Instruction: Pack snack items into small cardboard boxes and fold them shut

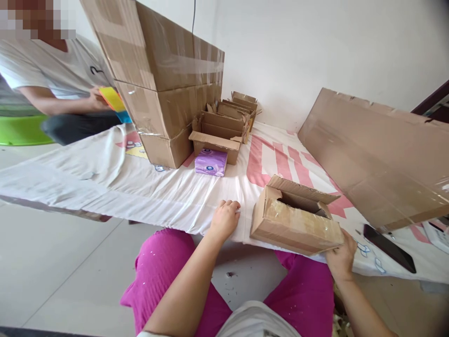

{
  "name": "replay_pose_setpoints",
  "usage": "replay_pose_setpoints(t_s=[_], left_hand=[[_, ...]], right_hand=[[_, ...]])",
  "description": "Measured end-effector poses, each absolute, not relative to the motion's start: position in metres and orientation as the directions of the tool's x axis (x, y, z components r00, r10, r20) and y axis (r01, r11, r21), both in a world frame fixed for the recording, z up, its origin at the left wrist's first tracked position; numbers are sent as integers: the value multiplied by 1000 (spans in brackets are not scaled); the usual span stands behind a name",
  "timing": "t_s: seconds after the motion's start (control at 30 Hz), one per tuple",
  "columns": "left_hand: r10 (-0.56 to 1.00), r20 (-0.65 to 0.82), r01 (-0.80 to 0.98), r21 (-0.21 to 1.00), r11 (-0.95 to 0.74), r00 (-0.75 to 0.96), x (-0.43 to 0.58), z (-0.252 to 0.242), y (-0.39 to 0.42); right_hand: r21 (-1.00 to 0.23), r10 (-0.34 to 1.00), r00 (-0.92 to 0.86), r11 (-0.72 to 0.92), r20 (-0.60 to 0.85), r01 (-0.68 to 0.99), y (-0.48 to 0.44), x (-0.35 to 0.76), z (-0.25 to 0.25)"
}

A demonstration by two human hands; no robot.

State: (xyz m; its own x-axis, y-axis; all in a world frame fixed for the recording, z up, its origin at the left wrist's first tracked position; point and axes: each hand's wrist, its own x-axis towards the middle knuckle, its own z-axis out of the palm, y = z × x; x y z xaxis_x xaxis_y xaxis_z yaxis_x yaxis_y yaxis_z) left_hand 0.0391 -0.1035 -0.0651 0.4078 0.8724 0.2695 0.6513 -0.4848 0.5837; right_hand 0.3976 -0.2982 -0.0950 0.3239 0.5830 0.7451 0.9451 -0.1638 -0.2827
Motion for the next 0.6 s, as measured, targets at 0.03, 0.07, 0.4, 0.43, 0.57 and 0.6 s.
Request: replay_pose_setpoints(t_s=[0.03,0.07,0.4,0.43,0.57,0.6], left_hand=[[874,287,640,597,-483,392,39,-65,-103],[879,298,634,610,-476,373,39,-64,-104],[271,946,8,274,-962,179,60,-46,-185],[209,951,-50,226,-973,228,64,-49,-193],[119,932,-134,174,-976,343,77,-69,-208],[124,926,-130,181,-975,355,79,-73,-209]], right_hand=[[-272,553,316,-163,771,948,-304,390,-92],[-268,523,311,-158,793,950,-309,382,-89],[-583,736,251,232,628,779,-338,266,-44],[-647,788,255,225,561,729,-336,257,-40],[-936,960,254,21,117,352,-323,233,-31],[-964,975,220,-32,28,265,-319,231,-30]])
